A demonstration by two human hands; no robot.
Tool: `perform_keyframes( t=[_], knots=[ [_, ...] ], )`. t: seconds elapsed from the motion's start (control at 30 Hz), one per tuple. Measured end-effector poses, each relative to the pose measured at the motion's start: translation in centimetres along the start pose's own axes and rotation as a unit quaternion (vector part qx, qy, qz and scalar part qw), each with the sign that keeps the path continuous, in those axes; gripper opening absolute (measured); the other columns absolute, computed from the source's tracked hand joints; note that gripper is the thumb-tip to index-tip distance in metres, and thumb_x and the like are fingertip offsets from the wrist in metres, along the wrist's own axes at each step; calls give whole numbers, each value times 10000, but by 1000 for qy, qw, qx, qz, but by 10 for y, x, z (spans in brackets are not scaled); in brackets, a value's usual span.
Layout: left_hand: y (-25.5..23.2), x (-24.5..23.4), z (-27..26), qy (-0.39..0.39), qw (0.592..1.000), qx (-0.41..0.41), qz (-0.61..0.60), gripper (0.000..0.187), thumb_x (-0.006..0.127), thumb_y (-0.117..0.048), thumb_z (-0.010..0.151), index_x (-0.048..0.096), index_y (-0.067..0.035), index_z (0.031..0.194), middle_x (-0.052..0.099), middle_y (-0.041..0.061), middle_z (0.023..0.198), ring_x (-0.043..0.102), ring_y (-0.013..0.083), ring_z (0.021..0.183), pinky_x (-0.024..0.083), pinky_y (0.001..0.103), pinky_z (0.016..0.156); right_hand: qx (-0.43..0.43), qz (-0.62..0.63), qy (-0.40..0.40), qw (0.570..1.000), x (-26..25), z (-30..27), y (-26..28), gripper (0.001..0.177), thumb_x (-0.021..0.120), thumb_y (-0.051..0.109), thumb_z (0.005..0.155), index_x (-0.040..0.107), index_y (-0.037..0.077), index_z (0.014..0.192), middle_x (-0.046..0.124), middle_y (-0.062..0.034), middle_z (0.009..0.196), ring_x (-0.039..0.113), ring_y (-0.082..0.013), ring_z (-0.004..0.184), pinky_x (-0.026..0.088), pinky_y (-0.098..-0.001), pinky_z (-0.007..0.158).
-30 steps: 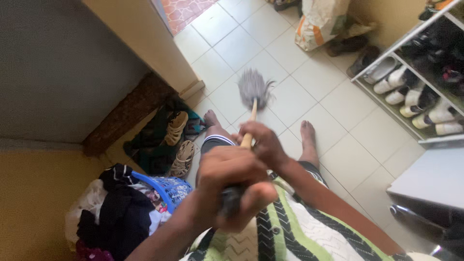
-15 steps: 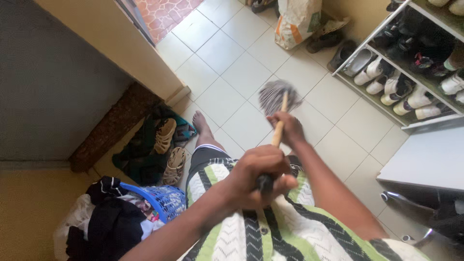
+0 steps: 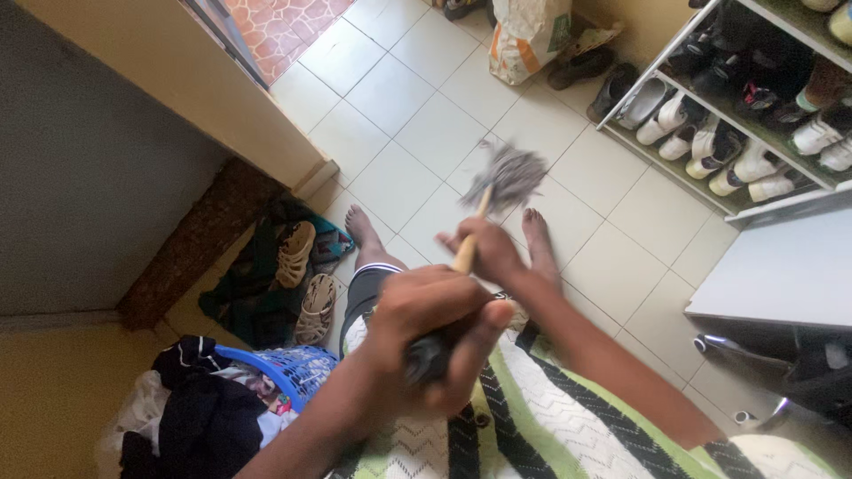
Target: The person cleans a tiled floor using a mop, moving the mop head back and forth across the floor surface and reaching into corners.
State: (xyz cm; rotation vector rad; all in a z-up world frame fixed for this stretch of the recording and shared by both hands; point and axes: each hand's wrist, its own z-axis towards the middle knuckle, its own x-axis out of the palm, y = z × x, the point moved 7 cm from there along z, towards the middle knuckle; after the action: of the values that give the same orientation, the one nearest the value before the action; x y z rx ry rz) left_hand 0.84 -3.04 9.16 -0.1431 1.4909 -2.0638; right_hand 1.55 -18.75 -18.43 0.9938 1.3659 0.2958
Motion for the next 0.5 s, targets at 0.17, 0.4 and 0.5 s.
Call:
perform_keyframes(
  t=[0.17,0.4,0.5],
  knots=[
    [-58,-49,-1,-165,986,-9,34,307,633,-258,1032,688,-86,782,679,19,643,609,72,480,459,260,483,-59,149,95,983,9,-40,74,460,675,408,955,601,47,679,656,-118,675,645,-266,638,513,-410,604],
    [-52,-49,-14,-156,987,20,-34,340,603,-363,1044,681,-84,866,743,43,769,689,97,567,568,261,525,-236,13,-47,971,13,-35,66,336,654,284,998,597,73,743,619,-130,653,617,-325,632,471,-455,640],
    [-28,-26,-29,-61,993,102,7,320,579,-294,1176,576,-39,983,687,51,862,672,148,730,538,296,651,-209,13,-112,971,6,-20,27,294,677,248,974,614,76,743,597,-154,651,615,-364,639,474,-460,673]
  ],
)
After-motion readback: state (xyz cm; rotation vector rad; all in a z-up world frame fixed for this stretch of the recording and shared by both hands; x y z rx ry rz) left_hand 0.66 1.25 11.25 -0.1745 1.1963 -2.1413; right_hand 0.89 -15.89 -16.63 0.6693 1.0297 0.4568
